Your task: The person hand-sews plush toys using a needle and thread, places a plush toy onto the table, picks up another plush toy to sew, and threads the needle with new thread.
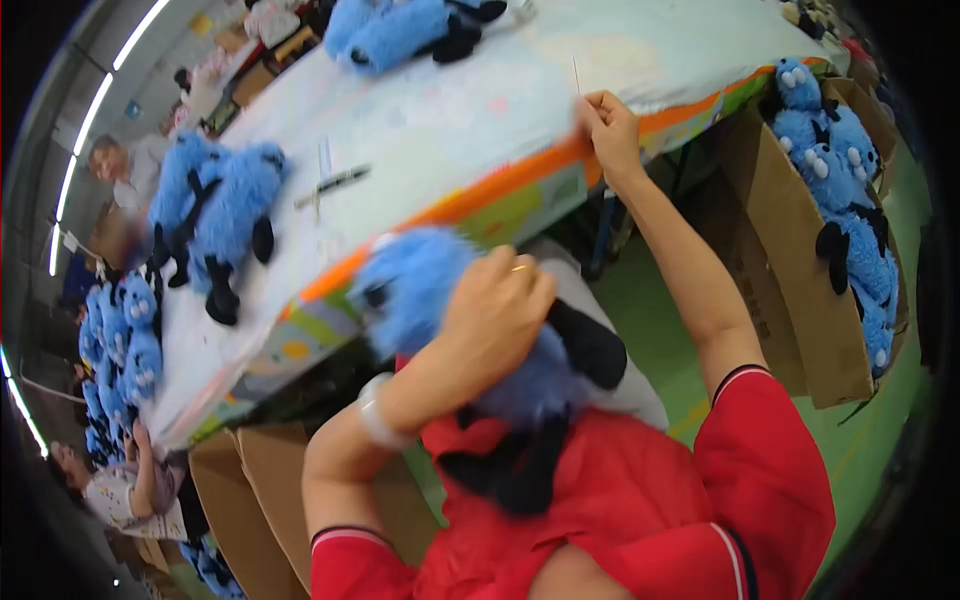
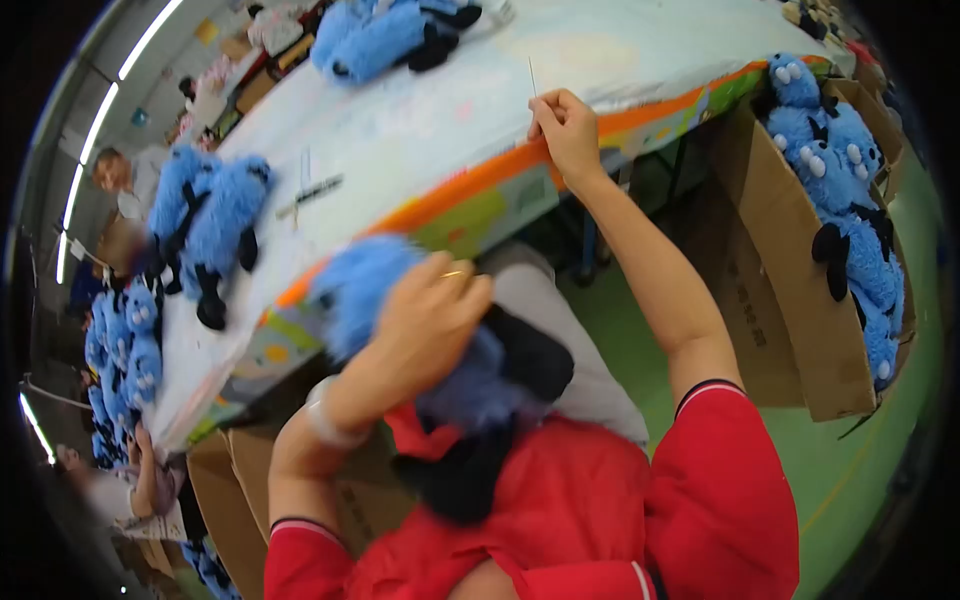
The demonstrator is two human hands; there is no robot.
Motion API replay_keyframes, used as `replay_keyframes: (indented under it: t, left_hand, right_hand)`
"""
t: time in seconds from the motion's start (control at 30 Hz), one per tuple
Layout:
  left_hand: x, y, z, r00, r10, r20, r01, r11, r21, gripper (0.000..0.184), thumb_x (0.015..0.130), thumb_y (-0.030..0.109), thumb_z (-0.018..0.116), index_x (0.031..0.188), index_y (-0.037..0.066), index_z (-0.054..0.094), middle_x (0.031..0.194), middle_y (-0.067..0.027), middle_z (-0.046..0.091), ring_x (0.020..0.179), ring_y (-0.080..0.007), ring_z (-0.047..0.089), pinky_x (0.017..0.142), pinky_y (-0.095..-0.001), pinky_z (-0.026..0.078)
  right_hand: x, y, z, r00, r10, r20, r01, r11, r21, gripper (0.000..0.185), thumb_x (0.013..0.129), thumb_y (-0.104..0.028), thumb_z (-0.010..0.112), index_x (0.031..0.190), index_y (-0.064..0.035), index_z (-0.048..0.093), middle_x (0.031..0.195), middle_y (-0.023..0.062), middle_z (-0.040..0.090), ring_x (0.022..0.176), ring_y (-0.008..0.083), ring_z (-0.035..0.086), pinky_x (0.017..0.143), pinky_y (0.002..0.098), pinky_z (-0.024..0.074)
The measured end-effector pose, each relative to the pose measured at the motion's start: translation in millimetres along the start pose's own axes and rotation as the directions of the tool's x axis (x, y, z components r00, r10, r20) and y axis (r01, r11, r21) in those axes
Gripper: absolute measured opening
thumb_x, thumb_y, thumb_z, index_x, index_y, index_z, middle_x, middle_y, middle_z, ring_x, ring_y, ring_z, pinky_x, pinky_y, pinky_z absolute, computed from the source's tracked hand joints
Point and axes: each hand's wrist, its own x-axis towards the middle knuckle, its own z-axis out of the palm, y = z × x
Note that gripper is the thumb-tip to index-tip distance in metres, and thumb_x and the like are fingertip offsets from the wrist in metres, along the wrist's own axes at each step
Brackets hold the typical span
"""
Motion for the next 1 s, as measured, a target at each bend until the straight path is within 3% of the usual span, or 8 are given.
replay_keyframes:
  t: [0.1,0.2,0.3,0.4,0.43,0.6,0.77,1.0]
  left_hand:
    - [-25.0,24.2,112.1,0.997,0.023,-0.074,-0.032,0.992,-0.124,0.012,0.078,0.012,0.052,0.086,0.004,0.055,0.084,-0.0115,0.053,0.075,-0.0265,0.048,0.066,-0.0329,0.042]
    - [-38.2,39.4,104.8,0.976,-0.095,-0.197,0.001,0.903,-0.43,0.016,0.075,0.004,0.055,0.09,0.003,0.059,0.086,-0.0123,0.057,0.077,-0.027,0.052,0.069,-0.0327,0.045]
    - [-76.0,24.2,78.8,0.71,-0.483,-0.512,0.234,0.848,-0.476,0.03,0.063,-0.009,0.057,0.091,0.001,0.063,0.083,-0.012,0.061,0.07,-0.0241,0.055,0.064,-0.0312,0.047]
    - [-104.7,-9.4,86.6,0.37,-0.858,-0.357,0.605,0.514,-0.608,0.021,0.081,0.002,0.054,0.101,-0.003,0.06,0.091,-0.0131,0.06,0.079,-0.0243,0.055,0.072,-0.0285,0.046]
    - [-112.5,-14.7,88.2,0.301,-0.946,-0.12,0.663,0.298,-0.687,0.023,0.088,0.008,0.052,0.107,-0.004,0.057,0.099,-0.0144,0.059,0.085,-0.0224,0.054,0.078,-0.0273,0.045]
    - [-104.0,-35.3,91.6,0.345,-0.876,0.337,0.687,-0.009,-0.727,0.026,0.087,0.008,0.056,0.11,-0.006,0.055,0.106,-0.0158,0.058,0.09,-0.02,0.055,0.082,-0.0278,0.045]
    - [-82.9,-10.5,79.9,0.397,-0.911,0.112,0.314,0.021,-0.949,0.037,0.084,0.011,0.063,0.114,-0.007,0.053,0.11,-0.0181,0.056,0.095,-0.0207,0.055,0.084,-0.0288,0.045]
    - [-92.7,-25.5,98.2,0.355,-0.857,0.374,0.462,-0.187,-0.867,0.056,0.076,0.016,0.074,0.12,-0.006,0.049,0.112,-0.0191,0.055,0.097,-0.0238,0.055,0.086,-0.0307,0.045]
  right_hand:
    - [-43.6,-3.0,5.8,0.984,-0.014,0.177,-0.002,0.996,0.093,0.009,0.092,-0.009,0.051,0.087,-0.0021,0.055,0.069,0.0059,0.059,0.06,0.0103,0.051,0.057,0.02,0.0413]
    - [-92.9,-14.2,6.2,0.962,0.127,0.242,-0.131,0.991,-0.003,0.009,0.092,-0.008,0.051,0.086,-0.0026,0.054,0.07,0.0062,0.06,0.067,0.0109,0.054,0.063,0.0208,0.0433]
    - [-137.3,-25.0,9.6,0.902,0.275,0.332,-0.271,0.961,-0.06,0.007,0.091,-0.006,0.05,0.085,-0.0037,0.051,0.07,0.0046,0.06,0.063,0.0087,0.054,0.059,0.0205,0.0435]
    - [-165.1,-24.9,19.2,0.873,0.324,0.364,-0.331,0.943,-0.047,0.006,0.092,-0.007,0.049,0.087,-0.0039,0.05,0.074,0.0056,0.06,0.064,0.0086,0.054,0.056,0.0189,0.0429]
    - [-170.7,-22.1,23.4,0.86,0.353,0.367,-0.372,0.928,-0.02,0.005,0.093,-0.007,0.048,0.089,-0.0041,0.049,0.075,0.0061,0.06,0.065,0.0087,0.054,0.053,0.0178,0.0421]
    - [-187.8,4.4,35.9,0.864,0.408,0.293,-0.437,0.898,0.038,0.008,0.096,-0.011,0.047,0.092,-0.0036,0.047,0.081,0.0076,0.061,0.067,0.01,0.054,0.054,0.0182,0.0439]
    - [-202.1,22.3,28.8,0.859,0.507,0.071,-0.511,0.856,0.076,0.008,0.097,-0.011,0.045,0.092,-0.0047,0.046,0.08,0.0062,0.059,0.063,0.0092,0.051,0.053,0.0181,0.0426]
    - [-229.1,28.4,53.9,0.93,0.367,-0.015,-0.364,0.926,0.098,0.006,0.096,-0.01,0.044,0.093,-0.0053,0.047,0.078,0.0052,0.058,0.06,0.0081,0.048,0.048,0.017,0.0384]
